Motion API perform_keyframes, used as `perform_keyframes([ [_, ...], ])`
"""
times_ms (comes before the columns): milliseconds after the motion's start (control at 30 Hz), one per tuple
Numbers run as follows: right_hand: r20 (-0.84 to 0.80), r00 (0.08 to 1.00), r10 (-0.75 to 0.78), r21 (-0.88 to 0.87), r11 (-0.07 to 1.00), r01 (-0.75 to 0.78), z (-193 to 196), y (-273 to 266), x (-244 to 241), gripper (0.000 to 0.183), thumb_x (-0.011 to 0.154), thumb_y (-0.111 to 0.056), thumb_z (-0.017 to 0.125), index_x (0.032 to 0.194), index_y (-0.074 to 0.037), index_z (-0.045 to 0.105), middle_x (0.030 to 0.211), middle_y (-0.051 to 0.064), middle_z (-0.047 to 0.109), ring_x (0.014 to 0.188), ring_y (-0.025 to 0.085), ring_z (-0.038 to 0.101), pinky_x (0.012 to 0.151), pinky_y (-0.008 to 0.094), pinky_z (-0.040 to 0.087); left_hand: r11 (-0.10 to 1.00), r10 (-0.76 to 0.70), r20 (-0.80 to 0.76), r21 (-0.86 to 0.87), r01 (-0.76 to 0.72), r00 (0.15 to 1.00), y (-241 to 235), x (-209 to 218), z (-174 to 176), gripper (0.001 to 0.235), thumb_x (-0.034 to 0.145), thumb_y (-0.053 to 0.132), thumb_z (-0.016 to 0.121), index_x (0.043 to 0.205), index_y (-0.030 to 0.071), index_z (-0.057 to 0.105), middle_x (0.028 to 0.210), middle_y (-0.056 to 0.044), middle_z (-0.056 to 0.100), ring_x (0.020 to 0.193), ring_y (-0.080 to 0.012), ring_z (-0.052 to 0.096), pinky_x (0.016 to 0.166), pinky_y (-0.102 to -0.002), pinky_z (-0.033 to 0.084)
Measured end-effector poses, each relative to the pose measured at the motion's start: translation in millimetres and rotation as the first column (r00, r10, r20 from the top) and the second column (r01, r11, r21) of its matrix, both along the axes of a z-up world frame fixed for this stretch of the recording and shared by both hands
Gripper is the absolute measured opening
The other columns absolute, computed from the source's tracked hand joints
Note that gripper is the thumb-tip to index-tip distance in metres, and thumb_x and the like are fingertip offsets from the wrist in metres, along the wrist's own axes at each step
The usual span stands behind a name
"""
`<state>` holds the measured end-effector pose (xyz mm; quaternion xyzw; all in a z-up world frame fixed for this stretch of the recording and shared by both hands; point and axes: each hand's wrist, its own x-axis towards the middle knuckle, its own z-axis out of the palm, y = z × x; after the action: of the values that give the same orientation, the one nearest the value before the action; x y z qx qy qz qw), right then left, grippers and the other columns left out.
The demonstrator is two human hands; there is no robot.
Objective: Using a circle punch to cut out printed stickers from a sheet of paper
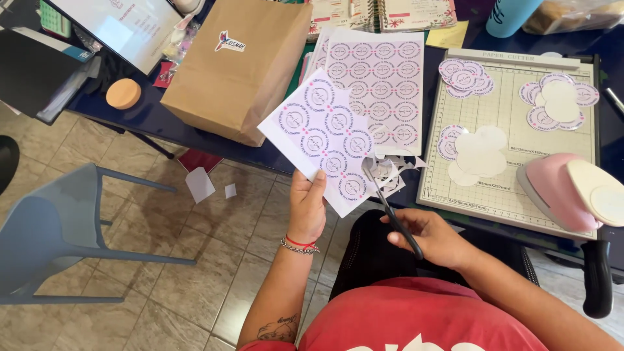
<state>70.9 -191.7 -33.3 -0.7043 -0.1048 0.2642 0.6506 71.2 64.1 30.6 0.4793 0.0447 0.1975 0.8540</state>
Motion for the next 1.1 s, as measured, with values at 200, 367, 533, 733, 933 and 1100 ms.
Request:
perform_keyframes([
  [200,-0.022,0.999,-0.047,0.001,0.999,0.047,-5.6,-1.2,-0.2,0.037,0.073,-0.013,0.091,0.106,0.002,0.081,0.061,0.015,0.071,0.056,0.019,0.07,0.047,0.027,0.055,0.999,-0.049,0.017,0.002,0.049,0.999,-7.6,1.7,7.4,0.024,0.104,0.004,0.052,0.127,0.003,0.053,0.11,-0.015,0.07,0.1,-0.018,0.069,0.086,-0.036,0.062],
  [367,-0.034,0.997,-0.064,-0.008,0.998,0.064,-4.1,1.0,-0.3,0.038,0.073,-0.013,0.091,0.106,0.002,0.081,0.059,0.015,0.07,0.056,0.02,0.071,0.048,0.027,0.054,0.998,-0.055,0.003,-0.016,0.055,0.998,-9.2,6.6,2.9,0.024,0.103,0.004,0.053,0.127,0.003,0.053,0.11,-0.016,0.07,0.099,-0.0198,0.07,0.086,-0.037,0.061],
  [533,-0.033,0.995,-0.097,-0.018,0.995,0.097,-5.5,3.1,1.8,0.037,0.074,-0.013,0.09,0.107,0.002,0.081,0.06,0.015,0.07,0.055,0.019,0.07,0.047,0.027,0.054,0.998,-0.035,-0.027,-0.045,0.034,0.999,-9.5,12.3,-14.1,0.022,0.103,0.004,0.052,0.125,0.004,0.053,0.109,-0.016,0.07,0.097,-0.0198,0.071,0.085,-0.037,0.062],
  [733,0.001,0.992,-0.127,-0.043,0.991,0.127,-18.2,1.3,7.6,0.038,0.073,-0.014,0.092,0.106,0.001,0.081,0.06,0.014,0.07,0.054,0.018,0.067,0.05,0.027,0.054,0.998,-0.059,-0.029,-0.036,0.058,0.998,-8.9,22.4,-20.2,0.024,0.103,0.003,0.052,0.127,0.004,0.052,0.11,-0.014,0.069,0.098,-0.0186,0.069,0.085,-0.037,0.062],
  [933,0.018,0.987,-0.162,-0.064,0.985,0.162,-18.8,2.2,6.3,0.038,0.072,-0.014,0.093,0.105,0.001,0.081,0.059,0.014,0.07,0.051,0.017,0.066,0.05,0.027,0.052,0.996,-0.089,-0.051,-0.035,0.087,0.995,-8.1,30.5,-26.2,0.026,0.103,0.004,0.052,0.129,0.004,0.052,0.108,-0.014,0.07,0.096,-0.0189,0.071,0.083,-0.037,0.062],
  [1100,-0.008,0.991,-0.131,-0.078,0.988,0.13,-3.0,5.5,4.2,0.039,0.074,-0.016,0.09,0.107,0.002,0.08,0.062,0.016,0.072,0.055,0.019,0.069,0.05,0.028,0.054,0.997,-0.071,-0.051,-0.03,0.07,0.996,-8.1,35.8,-38.2,0.026,0.103,0.004,0.052,0.129,0.003,0.052,0.109,-0.016,0.07,0.096,-0.0205,0.071,0.083,-0.037,0.062],
])
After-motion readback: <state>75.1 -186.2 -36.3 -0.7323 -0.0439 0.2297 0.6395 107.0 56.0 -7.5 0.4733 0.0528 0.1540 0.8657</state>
